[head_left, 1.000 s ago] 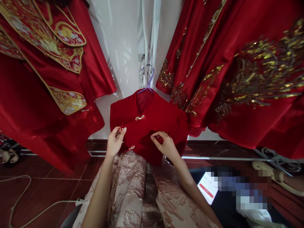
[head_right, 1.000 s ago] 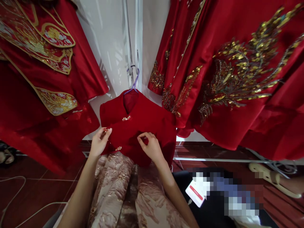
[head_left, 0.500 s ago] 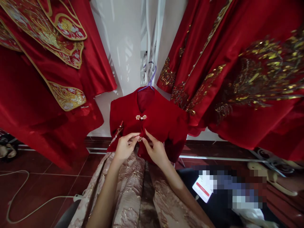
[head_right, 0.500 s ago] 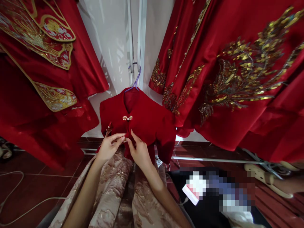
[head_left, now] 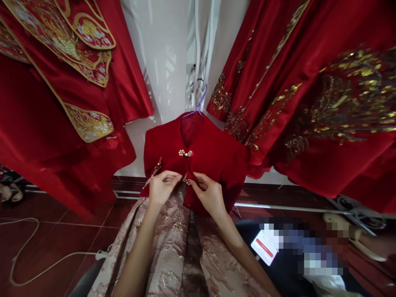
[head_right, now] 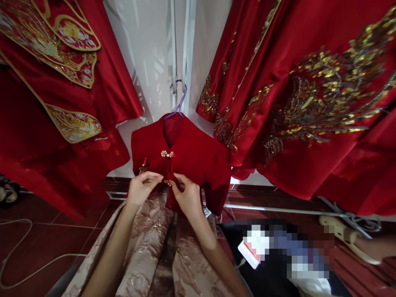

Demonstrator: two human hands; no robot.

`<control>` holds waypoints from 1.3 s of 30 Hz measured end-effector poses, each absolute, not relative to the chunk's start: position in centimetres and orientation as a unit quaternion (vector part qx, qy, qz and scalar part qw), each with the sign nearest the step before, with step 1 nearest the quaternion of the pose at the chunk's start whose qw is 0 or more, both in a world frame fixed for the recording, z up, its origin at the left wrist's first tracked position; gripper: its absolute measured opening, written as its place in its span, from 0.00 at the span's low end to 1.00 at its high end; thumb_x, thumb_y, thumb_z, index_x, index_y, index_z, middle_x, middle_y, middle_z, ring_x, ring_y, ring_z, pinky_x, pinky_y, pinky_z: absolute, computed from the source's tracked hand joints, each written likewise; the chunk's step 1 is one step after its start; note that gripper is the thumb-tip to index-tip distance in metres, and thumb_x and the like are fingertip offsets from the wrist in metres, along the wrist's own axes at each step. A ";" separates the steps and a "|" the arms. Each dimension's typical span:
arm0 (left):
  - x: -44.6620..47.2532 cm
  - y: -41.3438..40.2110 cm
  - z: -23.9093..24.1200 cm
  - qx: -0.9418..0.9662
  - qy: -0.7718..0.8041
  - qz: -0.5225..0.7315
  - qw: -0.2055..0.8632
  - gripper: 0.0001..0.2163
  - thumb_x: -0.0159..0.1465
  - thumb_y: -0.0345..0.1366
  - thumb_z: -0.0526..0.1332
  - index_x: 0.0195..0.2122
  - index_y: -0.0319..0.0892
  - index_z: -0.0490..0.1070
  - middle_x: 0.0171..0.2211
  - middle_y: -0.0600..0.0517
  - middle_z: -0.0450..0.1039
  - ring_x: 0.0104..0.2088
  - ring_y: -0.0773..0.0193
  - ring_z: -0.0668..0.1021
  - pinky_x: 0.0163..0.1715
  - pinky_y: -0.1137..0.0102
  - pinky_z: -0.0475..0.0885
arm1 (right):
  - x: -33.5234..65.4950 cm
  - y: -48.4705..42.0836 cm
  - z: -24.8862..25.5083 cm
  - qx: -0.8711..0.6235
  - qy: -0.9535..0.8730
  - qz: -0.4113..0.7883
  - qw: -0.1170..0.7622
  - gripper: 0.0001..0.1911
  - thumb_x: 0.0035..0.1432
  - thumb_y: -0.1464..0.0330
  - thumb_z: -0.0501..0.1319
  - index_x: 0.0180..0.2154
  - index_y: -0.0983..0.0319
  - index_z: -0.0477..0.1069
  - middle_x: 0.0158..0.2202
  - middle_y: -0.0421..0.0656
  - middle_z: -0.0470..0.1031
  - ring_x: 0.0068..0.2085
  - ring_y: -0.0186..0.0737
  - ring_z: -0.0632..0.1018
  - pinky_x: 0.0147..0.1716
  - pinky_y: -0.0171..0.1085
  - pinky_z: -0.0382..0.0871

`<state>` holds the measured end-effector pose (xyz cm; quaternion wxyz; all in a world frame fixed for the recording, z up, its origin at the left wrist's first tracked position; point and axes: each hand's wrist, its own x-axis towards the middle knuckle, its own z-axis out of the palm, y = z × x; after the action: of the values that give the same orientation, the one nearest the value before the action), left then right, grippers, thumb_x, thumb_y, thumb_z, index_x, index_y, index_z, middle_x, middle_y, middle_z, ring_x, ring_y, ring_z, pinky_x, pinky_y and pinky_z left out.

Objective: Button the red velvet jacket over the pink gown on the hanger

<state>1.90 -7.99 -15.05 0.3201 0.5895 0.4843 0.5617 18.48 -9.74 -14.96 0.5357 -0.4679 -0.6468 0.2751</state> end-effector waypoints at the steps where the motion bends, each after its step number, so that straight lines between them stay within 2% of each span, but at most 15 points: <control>1: 1.0 -7.4 -15.3 0.579 0.503 0.579 0.278 0.09 0.56 0.40 0.63 0.34 0.40 0.74 0.32 0.49 0.77 0.33 0.64 0.79 0.38 0.68 0.75 | 18.7 -9.7 -14.8 -0.473 -0.647 0.267 0.536 0.13 0.56 0.65 0.59 0.44 0.59 0.71 0.40 0.44 0.78 0.41 0.42 0.80 0.43 0.43 0.76; 4: -1.5 -5.1 -15.9 0.552 0.562 0.599 0.146 0.12 0.54 0.38 0.64 0.39 0.41 0.71 0.38 0.48 0.75 0.38 0.63 0.78 0.39 0.67 0.74 | 18.9 -9.7 -14.6 -0.491 -0.645 0.245 0.531 0.14 0.55 0.64 0.61 0.44 0.60 0.67 0.37 0.45 0.77 0.38 0.42 0.79 0.36 0.41 0.77; 8: -2.8 -2.5 -16.8 0.572 0.587 0.553 0.149 0.16 0.53 0.35 0.64 0.42 0.41 0.67 0.35 0.51 0.74 0.33 0.67 0.77 0.37 0.69 0.73 | 18.6 -9.7 -14.7 -0.473 -0.663 0.278 0.510 0.19 0.51 0.61 0.63 0.44 0.59 0.62 0.30 0.41 0.74 0.30 0.38 0.77 0.27 0.35 0.74; 14: -2.5 -1.8 -17.6 0.583 0.508 0.614 0.157 0.08 0.55 0.35 0.62 0.35 0.41 0.68 0.31 0.53 0.73 0.33 0.68 0.76 0.38 0.71 0.72 | 16.6 -7.3 -14.7 -0.403 -0.664 0.345 0.527 0.22 0.50 0.62 0.64 0.44 0.57 0.58 0.30 0.38 0.73 0.31 0.36 0.77 0.28 0.33 0.72; 17: -2.6 -1.7 -18.0 0.572 0.473 0.637 0.209 0.09 0.53 0.35 0.64 0.35 0.41 0.69 0.31 0.53 0.74 0.32 0.68 0.77 0.37 0.71 0.73 | 15.1 -5.0 -14.7 -0.404 -0.663 0.323 0.541 0.21 0.48 0.64 0.65 0.42 0.58 0.58 0.29 0.37 0.72 0.30 0.35 0.76 0.27 0.32 0.71; 23: -2.8 -0.7 -18.3 0.521 0.454 0.681 0.243 0.08 0.51 0.34 0.64 0.32 0.39 0.73 0.34 0.50 0.76 0.34 0.67 0.77 0.40 0.69 0.73 | 12.5 -2.6 -15.2 -0.429 -0.669 0.266 0.545 0.17 0.49 0.68 0.63 0.41 0.60 0.61 0.33 0.41 0.73 0.33 0.36 0.76 0.37 0.37 0.72; 29: -2.2 -0.4 -17.9 0.527 0.446 0.667 0.280 0.09 0.50 0.34 0.64 0.32 0.39 0.71 0.31 0.51 0.74 0.31 0.68 0.76 0.36 0.71 0.72 | 13.1 -5.1 -14.2 -0.466 -0.651 0.240 0.549 0.17 0.49 0.66 0.62 0.41 0.59 0.60 0.32 0.40 0.73 0.32 0.37 0.76 0.31 0.35 0.71; 33: -0.3 -0.4 -18.2 0.528 0.480 0.659 0.238 0.12 0.48 0.34 0.67 0.33 0.40 0.70 0.32 0.52 0.73 0.28 0.70 0.73 0.32 0.73 0.70 | 15.3 -7.2 -12.5 -0.468 -0.640 0.259 0.552 0.19 0.48 0.66 0.63 0.40 0.58 0.58 0.31 0.39 0.73 0.32 0.37 0.76 0.27 0.33 0.69; 36: 1.3 -0.1 -18.3 0.485 0.496 0.682 0.231 0.12 0.47 0.31 0.66 0.34 0.39 0.70 0.31 0.51 0.73 0.28 0.69 0.73 0.32 0.73 0.70 | 16.0 -6.9 -11.1 -0.405 -0.664 0.325 0.538 0.18 0.49 0.67 0.63 0.39 0.58 0.57 0.31 0.39 0.72 0.32 0.36 0.76 0.27 0.32 0.69; 39: 1.9 0.0 -18.0 0.438 0.496 0.702 0.262 0.11 0.46 0.26 0.63 0.33 0.38 0.71 0.31 0.50 0.75 0.31 0.67 0.76 0.35 0.72 0.71 | 15.0 -5.2 -10.7 -0.369 -0.709 0.309 0.516 0.14 0.50 0.68 0.61 0.39 0.59 0.60 0.32 0.39 0.73 0.34 0.35 0.76 0.32 0.32 0.69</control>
<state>1.92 -0.01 -18.01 0.2620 0.4385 0.4961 0.7021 14.99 -5.20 -10.71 0.5157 -0.3686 -0.7092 0.3085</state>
